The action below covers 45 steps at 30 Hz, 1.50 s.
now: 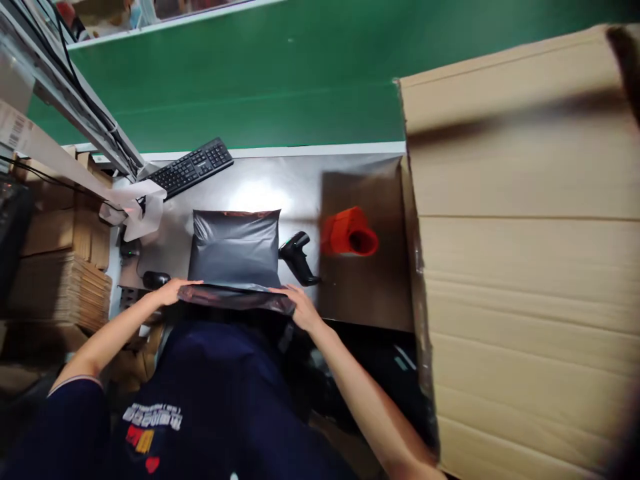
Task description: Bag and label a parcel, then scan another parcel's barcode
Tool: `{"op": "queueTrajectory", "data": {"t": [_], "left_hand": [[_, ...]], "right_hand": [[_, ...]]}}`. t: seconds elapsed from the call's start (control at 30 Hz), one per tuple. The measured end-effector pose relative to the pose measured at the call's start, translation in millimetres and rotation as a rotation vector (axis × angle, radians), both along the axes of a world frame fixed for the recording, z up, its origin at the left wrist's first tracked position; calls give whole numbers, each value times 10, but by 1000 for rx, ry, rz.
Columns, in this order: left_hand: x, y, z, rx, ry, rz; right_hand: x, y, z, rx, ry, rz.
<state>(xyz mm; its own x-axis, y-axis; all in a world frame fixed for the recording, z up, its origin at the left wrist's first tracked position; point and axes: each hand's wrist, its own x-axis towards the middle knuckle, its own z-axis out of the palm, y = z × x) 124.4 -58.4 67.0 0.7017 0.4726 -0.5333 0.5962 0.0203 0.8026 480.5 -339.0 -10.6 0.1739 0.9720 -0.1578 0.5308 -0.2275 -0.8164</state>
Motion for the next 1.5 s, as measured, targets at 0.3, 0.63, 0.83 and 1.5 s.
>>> {"op": "queueTrajectory", "data": {"t": [0.3,0.63,0.83,1.5], "left_hand": [[738,321,-108,276,-105,511],[1242,583,-295,580,-46,658],[1257,691,-395,598,108,601],[1371,314,-463,829,341,181]], "right_hand": [[46,1055,454,220,209,-712],[286,1812,619,-223,-242,-651],[326,1928,659,-374,-361,-613],[46,1601,121,-108,-120,-554]]}}
